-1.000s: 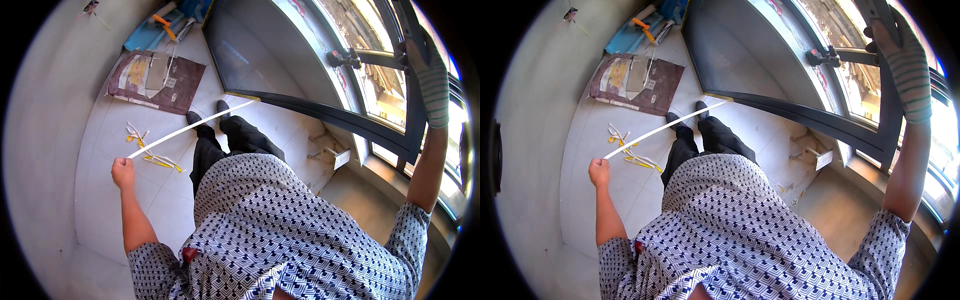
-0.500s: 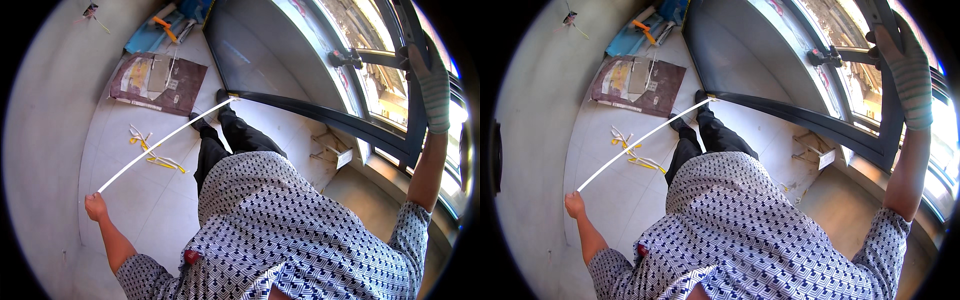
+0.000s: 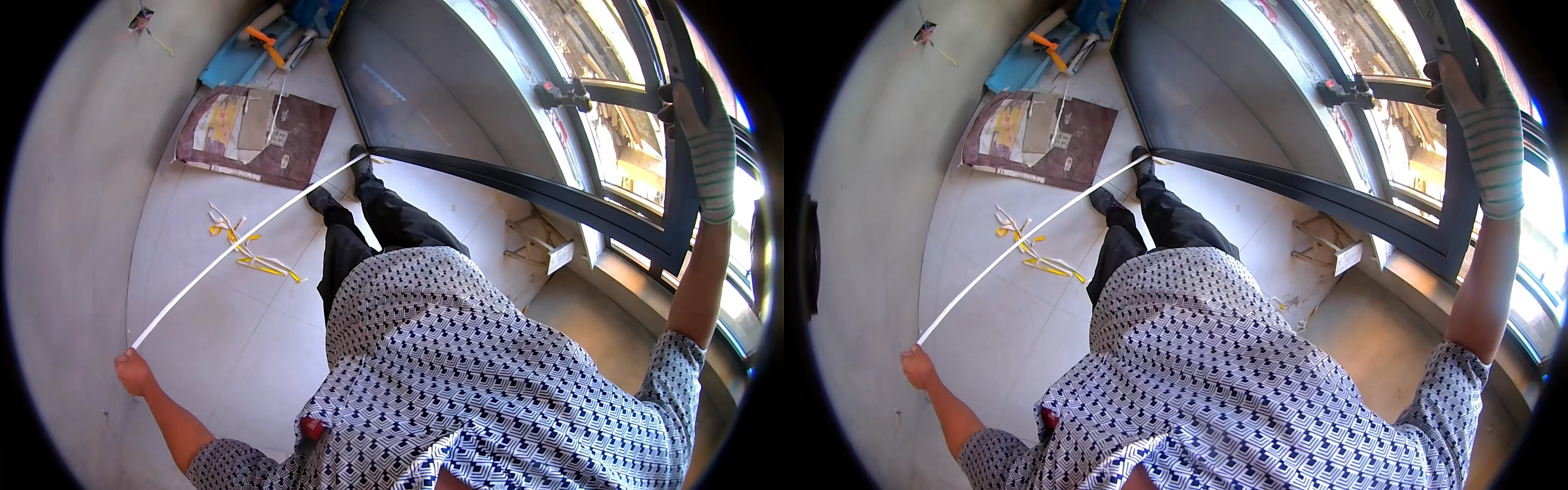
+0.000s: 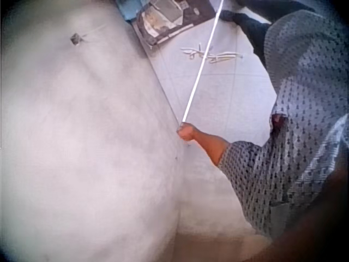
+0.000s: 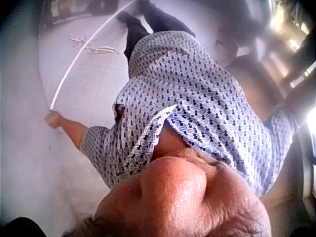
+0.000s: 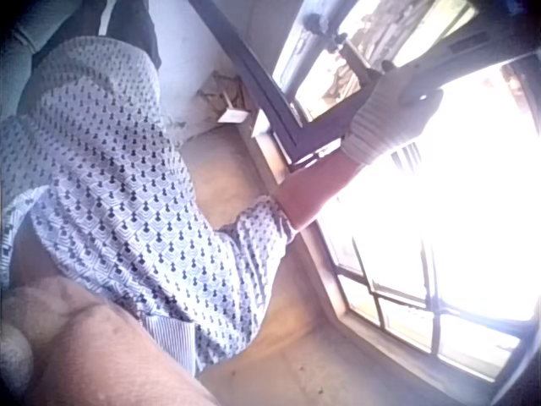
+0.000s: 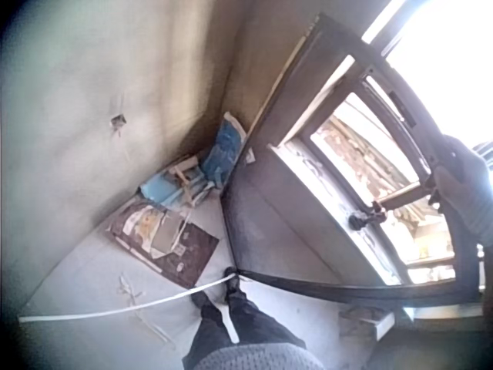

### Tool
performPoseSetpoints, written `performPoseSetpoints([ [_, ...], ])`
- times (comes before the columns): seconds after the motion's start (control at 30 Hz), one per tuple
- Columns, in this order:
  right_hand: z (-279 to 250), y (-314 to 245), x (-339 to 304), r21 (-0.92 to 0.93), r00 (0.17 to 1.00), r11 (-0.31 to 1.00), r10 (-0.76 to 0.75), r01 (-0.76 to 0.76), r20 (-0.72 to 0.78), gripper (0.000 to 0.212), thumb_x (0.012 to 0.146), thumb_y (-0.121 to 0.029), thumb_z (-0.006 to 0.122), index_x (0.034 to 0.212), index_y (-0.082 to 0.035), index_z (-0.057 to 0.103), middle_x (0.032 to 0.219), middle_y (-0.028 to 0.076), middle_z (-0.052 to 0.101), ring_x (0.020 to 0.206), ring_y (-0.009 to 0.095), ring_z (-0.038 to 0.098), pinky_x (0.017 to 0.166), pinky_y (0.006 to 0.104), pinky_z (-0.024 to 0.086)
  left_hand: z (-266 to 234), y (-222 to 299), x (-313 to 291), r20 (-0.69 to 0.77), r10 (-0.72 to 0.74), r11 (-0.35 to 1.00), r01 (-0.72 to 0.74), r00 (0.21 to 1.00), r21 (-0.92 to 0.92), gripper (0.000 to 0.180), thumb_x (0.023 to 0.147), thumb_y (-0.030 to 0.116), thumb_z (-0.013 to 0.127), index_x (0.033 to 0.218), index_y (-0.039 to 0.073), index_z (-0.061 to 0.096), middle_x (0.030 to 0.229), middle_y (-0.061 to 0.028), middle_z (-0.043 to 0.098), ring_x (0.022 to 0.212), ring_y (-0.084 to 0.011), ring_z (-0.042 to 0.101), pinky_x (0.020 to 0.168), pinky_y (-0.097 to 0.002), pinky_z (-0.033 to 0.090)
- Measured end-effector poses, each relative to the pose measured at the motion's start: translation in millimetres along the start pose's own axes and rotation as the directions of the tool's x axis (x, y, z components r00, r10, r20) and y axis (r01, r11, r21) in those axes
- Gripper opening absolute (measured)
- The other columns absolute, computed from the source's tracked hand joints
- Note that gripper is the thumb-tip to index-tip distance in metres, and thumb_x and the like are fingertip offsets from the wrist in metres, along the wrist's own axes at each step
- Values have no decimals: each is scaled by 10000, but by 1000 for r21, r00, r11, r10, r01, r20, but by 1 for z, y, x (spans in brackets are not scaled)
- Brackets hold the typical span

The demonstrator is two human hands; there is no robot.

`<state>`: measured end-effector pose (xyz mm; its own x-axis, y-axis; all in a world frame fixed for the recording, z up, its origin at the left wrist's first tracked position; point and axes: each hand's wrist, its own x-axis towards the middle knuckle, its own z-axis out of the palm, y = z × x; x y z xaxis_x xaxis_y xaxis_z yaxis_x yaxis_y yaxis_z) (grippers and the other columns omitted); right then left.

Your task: The person removes protective yellow tape from a window screen frame and a separate metal frame. They then align and insert the screen mesh into the metal frame, preparing it for installation into the window opening.

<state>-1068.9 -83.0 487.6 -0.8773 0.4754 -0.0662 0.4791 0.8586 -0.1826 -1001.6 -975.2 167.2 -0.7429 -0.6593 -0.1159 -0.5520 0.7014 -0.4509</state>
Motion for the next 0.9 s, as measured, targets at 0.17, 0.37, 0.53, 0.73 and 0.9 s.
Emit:
performPoseSetpoints([
  [0.17, -7, 0, -3, -46, 1000, 999, 16, -16, 2, 341, 1003, -287, 690, 1260, -66, 652, 941, 35, 721, 776, 80, 668, 666, 227, 521, -55, -27, 62, -151, -192, 981, 194, 970, 4, 375, 942, 435, 582, 972, 85, 714, 995, -155, 738, 848, -415, 689, 738, -527, 545],
  [0.37, 0, -15, -11, 41, 1000, 999, -20, 19, 11, 447, 1021, -213, 652, 1425, -47, 555, 953, 54, 721, 768, 82, 669, 644, 214, 532, -53, 14, 106, -198, 234, 763, -306, 952, -569, 277, 970, 265, 648, 987, -3, 715, 958, -74, 752, 730, -165, 592, 678, -358, 471],
  [0.53, 0, -23, -19, 39, 1000, 999, -15, 15, -6, 570, 1011, -190, 646, 1512, 0, 453, 938, 68, 713, 732, 102, 657, 631, 230, 552, -84, 148, 33, -48, 326, 380, -178, 944, -908, 177, 979, 82, 589, 823, 5, 555, 1028, -103, 736, 880, -117, 603, 788, -272, 469],
  [0.73, 0, -49, -30, 127, 998, 991, -48, 51, -31, 518, 992, -116, 623, 1470, 23, 482, 928, 100, 713, 788, 129, 680, 710, 276, 568, -119, 265, -46, -143, 567, -171, -54, 811, -984, 121, 956, -17, 517, 841, 15, 538, 1123, -169, 726, 1150, -234, 674, 994, -338, 493],
  [0.9, -10, -69, -42, 107, 991, 986, -128, 131, -39, 534, 970, -141, 640, 1440, 56, 480, 911, 130, 712, 787, 158, 689, 755, 307, 574, -177, 342, -98, -271, 677, -491, 146, 684, -859, 149, 981, -2, 514, 841, 51, 506, 1022, -131, 695, 1088, -259, 688, 1010, -404, 525],
])
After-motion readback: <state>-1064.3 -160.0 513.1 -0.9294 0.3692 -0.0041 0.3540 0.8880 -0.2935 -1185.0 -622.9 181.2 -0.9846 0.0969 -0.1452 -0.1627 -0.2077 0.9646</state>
